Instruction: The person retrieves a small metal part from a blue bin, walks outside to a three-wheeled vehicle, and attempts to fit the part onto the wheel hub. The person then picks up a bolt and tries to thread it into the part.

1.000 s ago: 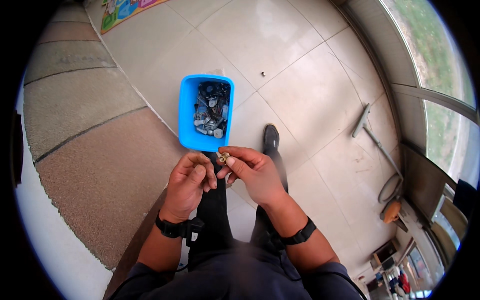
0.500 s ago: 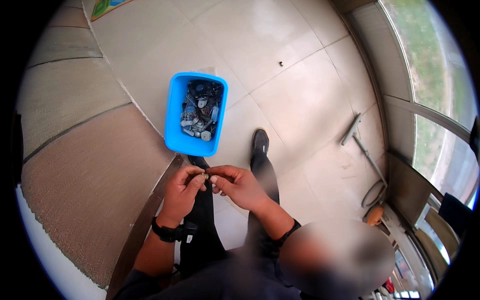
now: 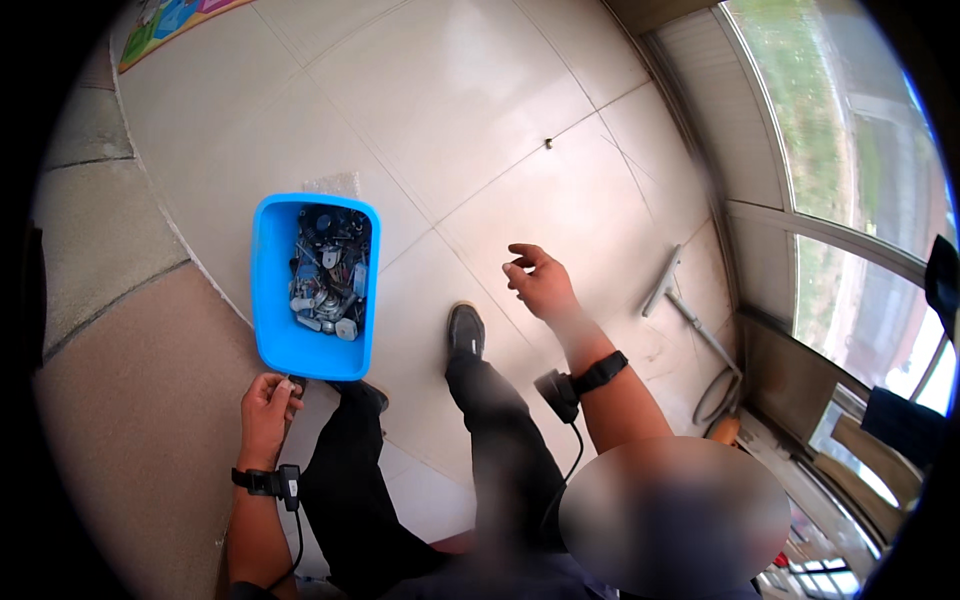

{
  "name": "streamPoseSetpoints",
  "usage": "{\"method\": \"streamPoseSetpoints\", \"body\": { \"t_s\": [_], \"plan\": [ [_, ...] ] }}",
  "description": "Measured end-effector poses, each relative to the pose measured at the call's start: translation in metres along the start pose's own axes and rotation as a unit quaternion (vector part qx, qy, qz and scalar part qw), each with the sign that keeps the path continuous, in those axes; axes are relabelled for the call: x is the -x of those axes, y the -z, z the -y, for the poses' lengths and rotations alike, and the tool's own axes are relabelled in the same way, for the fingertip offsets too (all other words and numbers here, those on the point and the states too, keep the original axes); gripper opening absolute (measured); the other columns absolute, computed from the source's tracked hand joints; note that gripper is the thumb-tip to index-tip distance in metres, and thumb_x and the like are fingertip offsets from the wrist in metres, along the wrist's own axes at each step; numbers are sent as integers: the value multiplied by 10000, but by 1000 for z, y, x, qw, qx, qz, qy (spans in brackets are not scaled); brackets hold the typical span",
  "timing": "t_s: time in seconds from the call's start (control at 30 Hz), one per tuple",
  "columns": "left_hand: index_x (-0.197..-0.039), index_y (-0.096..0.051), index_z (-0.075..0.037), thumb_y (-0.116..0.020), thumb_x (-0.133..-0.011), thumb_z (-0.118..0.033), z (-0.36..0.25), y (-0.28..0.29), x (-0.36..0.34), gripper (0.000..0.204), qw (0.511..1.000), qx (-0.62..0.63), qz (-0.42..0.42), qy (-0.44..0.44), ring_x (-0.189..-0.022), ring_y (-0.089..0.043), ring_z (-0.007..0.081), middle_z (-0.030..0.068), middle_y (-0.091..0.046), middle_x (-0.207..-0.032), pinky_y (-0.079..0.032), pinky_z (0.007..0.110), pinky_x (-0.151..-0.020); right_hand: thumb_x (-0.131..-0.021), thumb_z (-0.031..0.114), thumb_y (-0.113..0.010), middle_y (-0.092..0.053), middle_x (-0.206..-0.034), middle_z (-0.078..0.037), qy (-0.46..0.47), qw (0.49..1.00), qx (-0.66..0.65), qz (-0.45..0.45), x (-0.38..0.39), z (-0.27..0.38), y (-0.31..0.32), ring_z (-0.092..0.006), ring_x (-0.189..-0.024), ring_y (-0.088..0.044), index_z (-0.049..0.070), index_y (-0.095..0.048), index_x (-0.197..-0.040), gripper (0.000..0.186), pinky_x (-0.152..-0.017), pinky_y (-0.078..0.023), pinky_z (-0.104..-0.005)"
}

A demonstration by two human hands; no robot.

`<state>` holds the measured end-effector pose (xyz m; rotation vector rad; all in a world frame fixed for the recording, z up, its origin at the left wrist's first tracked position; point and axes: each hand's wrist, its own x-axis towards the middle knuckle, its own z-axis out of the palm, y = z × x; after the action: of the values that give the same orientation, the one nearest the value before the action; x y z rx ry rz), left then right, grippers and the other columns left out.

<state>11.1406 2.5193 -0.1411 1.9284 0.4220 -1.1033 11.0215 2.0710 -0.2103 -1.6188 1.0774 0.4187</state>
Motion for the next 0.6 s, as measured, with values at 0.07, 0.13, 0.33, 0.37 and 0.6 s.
{"method": "streamPoseSetpoints", "body": {
  "t_s": [0.07,0.13,0.33,0.37,0.6],
  "plan": [
    [-1020,-579,-42,-581,-983,-149,8,-2,-37,114,999,-32,-8,-2,-741,-653,102,58,-687,-929,-463,229,-591,-894,252,-670,-702,-1071,-126,17,995,75,-61,-57,-32,32,-185,-833,-693,31,-563,-1330,500,-735,-563,-328],
    [-1009,-583,-38,-584,-977,-143,22,-7,-85,109,998,-70,-1,-9,-743,-651,113,62,-687,-924,-468,242,-607,-868,275,-683,-692,-1127,-146,58,972,181,-136,-115,-74,56,-228,-888,-690,46,-553,-1347,547,-821,-550,-355],
    [-963,-588,-13,-591,-959,-89,35,-30,-191,77,983,-183,6,-25,-747,-658,142,71,-676,-873,-496,269,-643,-819,328,-699,-439,-1468,-184,54,934,284,-210,-238,-132,109,-331,-1220,-569,63,-419,-1468,755,-1028,-474,-404],
    [-961,-587,-10,-594,-956,-80,39,-26,-206,71,980,-196,6,-39,-745,-658,142,72,-674,-866,-499,271,-644,-820,328,-697,-414,-1487,-186,49,929,292,-222,-253,-145,119,-339,-1258,-541,65,-407,-1477,765,-1049,-460,-403],
    [-905,-544,-15,-593,-940,-37,43,-10,-258,64,967,-239,-33,-79,-722,-642,154,77,-641,-820,-516,294,-640,-821,296,-700,-279,-1579,-196,82,921,288,-251,-351,-180,161,-320,-1455,-312,22,-316,-1523,846,-1162,-343,-372]
  ]
}}
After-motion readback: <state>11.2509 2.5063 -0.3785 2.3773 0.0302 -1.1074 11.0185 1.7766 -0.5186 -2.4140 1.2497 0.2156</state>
